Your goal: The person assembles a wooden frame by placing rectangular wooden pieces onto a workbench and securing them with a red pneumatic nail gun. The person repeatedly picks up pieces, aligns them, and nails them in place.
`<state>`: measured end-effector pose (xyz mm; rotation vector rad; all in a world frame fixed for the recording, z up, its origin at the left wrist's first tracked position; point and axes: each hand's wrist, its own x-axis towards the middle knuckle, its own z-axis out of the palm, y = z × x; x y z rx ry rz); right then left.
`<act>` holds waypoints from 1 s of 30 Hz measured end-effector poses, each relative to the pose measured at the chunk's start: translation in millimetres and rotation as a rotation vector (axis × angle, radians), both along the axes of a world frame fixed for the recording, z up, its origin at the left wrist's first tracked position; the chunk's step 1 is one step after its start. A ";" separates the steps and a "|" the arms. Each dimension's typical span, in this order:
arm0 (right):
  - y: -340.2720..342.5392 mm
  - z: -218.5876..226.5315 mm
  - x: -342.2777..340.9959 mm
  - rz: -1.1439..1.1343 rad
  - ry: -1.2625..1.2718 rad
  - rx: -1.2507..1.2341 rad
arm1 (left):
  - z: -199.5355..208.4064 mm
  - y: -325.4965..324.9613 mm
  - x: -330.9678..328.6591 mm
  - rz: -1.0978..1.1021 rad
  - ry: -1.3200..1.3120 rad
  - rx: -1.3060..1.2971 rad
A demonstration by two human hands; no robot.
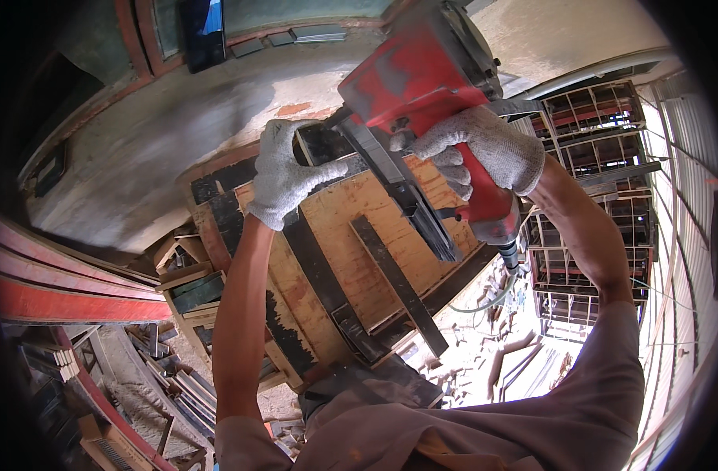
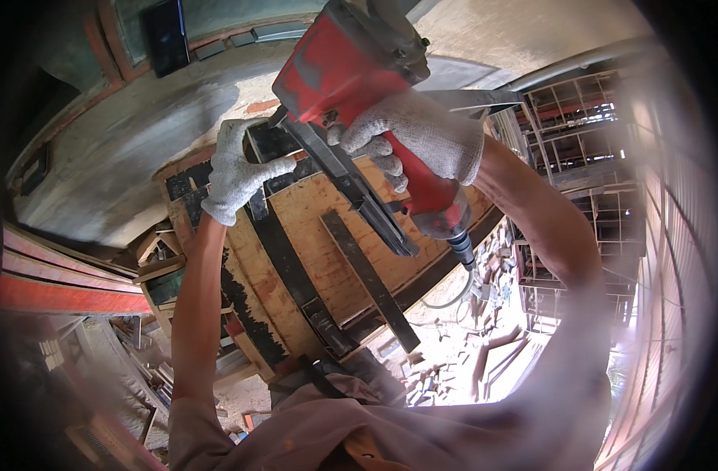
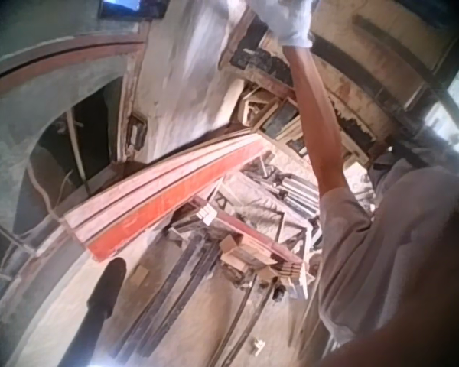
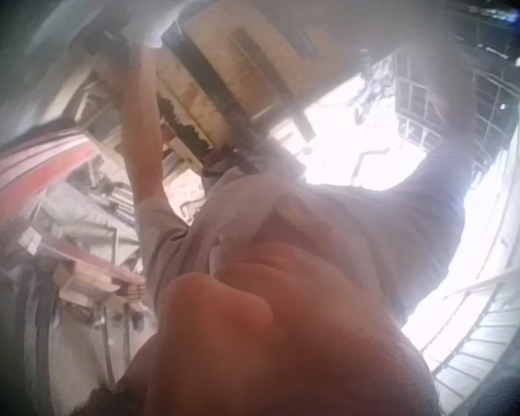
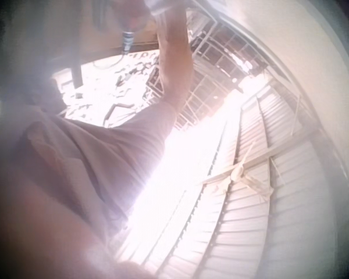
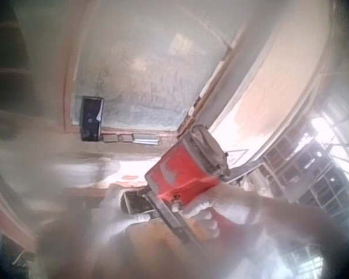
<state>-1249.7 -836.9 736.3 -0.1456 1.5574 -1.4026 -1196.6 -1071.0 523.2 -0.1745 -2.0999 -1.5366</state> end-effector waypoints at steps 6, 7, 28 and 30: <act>-33.4 20.3 8.6 -0.063 -0.002 0.243 | -6.1 0.6 -2.9 -0.267 -0.254 0.479; -33.5 19.6 8.4 -0.075 -0.006 0.257 | -4.3 0.8 -2.8 -0.248 -0.236 0.440; -1.3 16.9 -6.8 0.322 0.329 0.297 | -30.1 -0.5 -4.2 -0.260 -0.139 0.358; 7.3 8.1 -15.4 0.425 0.387 0.272 | -27.0 -1.0 -4.6 -0.239 -0.183 0.322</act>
